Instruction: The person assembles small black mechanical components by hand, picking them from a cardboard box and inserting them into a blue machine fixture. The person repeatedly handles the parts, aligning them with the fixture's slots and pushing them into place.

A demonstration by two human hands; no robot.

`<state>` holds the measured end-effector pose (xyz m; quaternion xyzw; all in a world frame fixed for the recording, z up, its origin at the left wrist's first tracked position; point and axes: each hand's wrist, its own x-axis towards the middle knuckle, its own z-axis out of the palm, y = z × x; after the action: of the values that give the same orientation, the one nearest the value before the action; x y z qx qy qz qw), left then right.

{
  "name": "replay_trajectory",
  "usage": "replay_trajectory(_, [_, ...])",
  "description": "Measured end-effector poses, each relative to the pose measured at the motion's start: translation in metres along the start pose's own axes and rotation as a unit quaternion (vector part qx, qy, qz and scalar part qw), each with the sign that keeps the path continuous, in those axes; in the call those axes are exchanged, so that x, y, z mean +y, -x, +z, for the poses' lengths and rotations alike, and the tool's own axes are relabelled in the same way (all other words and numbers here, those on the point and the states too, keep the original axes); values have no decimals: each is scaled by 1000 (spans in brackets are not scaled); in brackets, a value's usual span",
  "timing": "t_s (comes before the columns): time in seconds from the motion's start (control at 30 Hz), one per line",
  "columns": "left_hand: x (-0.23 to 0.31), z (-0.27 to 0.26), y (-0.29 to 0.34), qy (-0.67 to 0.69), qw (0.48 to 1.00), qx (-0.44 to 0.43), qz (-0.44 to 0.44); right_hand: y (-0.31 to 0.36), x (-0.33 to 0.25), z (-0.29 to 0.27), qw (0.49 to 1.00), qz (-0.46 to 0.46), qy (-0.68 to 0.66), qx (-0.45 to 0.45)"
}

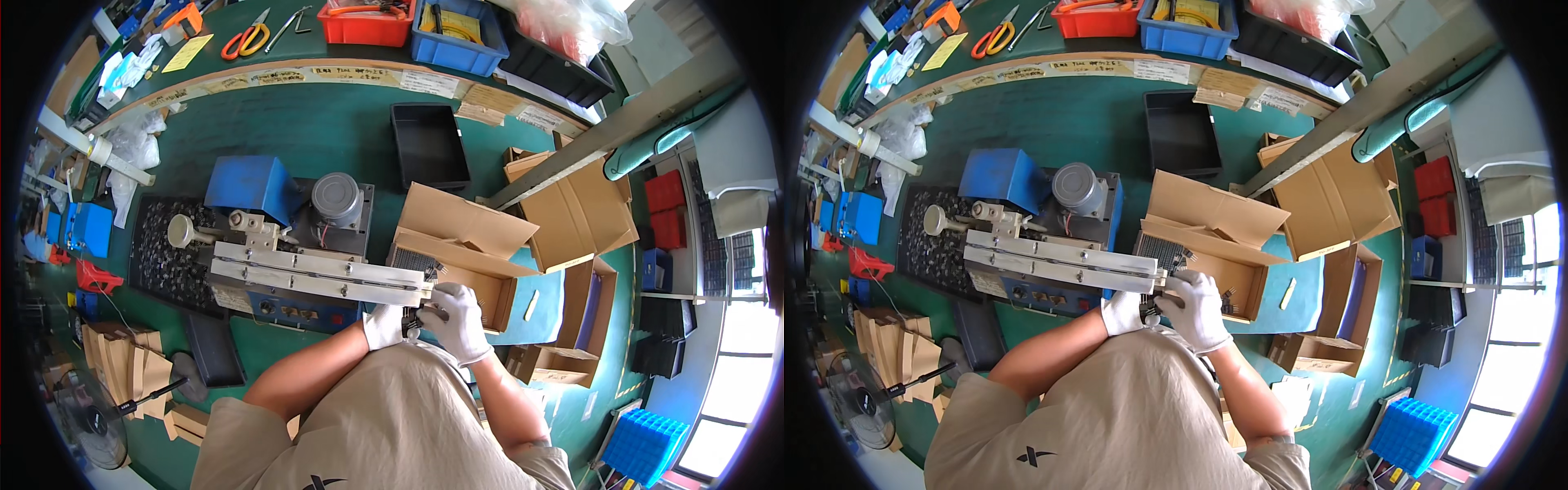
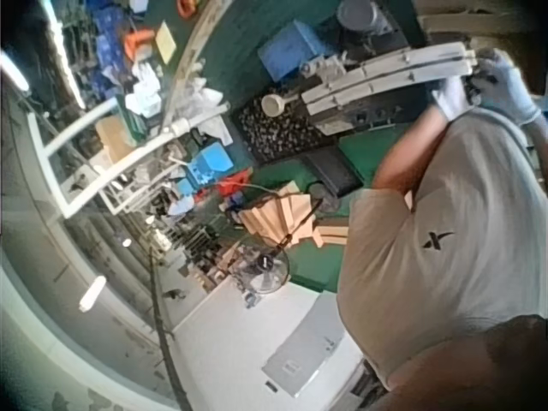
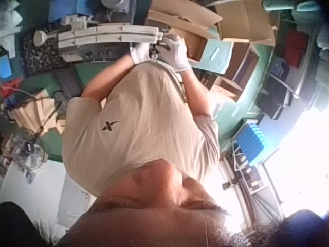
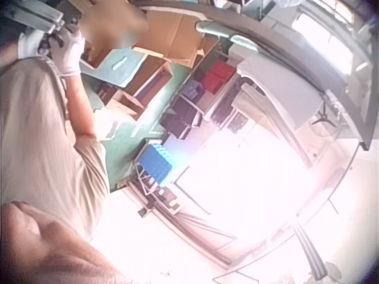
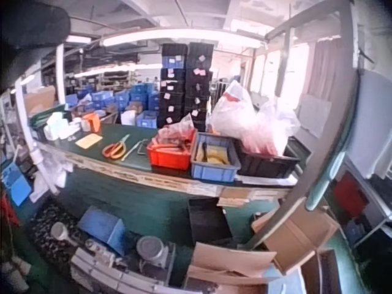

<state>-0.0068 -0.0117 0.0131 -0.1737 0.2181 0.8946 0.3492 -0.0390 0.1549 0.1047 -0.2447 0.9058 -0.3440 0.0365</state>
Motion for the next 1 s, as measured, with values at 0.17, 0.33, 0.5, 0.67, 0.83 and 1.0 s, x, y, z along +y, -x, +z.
replay_trajectory(0.17, [4,8,4,-10,1000,-17,-3,5,13,5,986,87,-138,-31])
replay_trajectory(0.33, [10,15,9,-93,995,-27,-5,5,20,-3,917,231,-325,16])
replay_trajectory(0.5, [3,0,2,-51,998,-25,-7,-5,8,-3,977,29,-175,117])
replay_trajectory(0.67, [0,8,3,-147,987,-3,69,-11,4,8,980,-32,-131,144])
replay_trajectory(0.83, [-10,-24,-4,-341,923,-57,167,-15,-10,14,978,-52,-142,141])
replay_trajectory(1.0, [-1,-8,2,-173,980,-45,81,-1,-13,-4,982,18,-111,148])
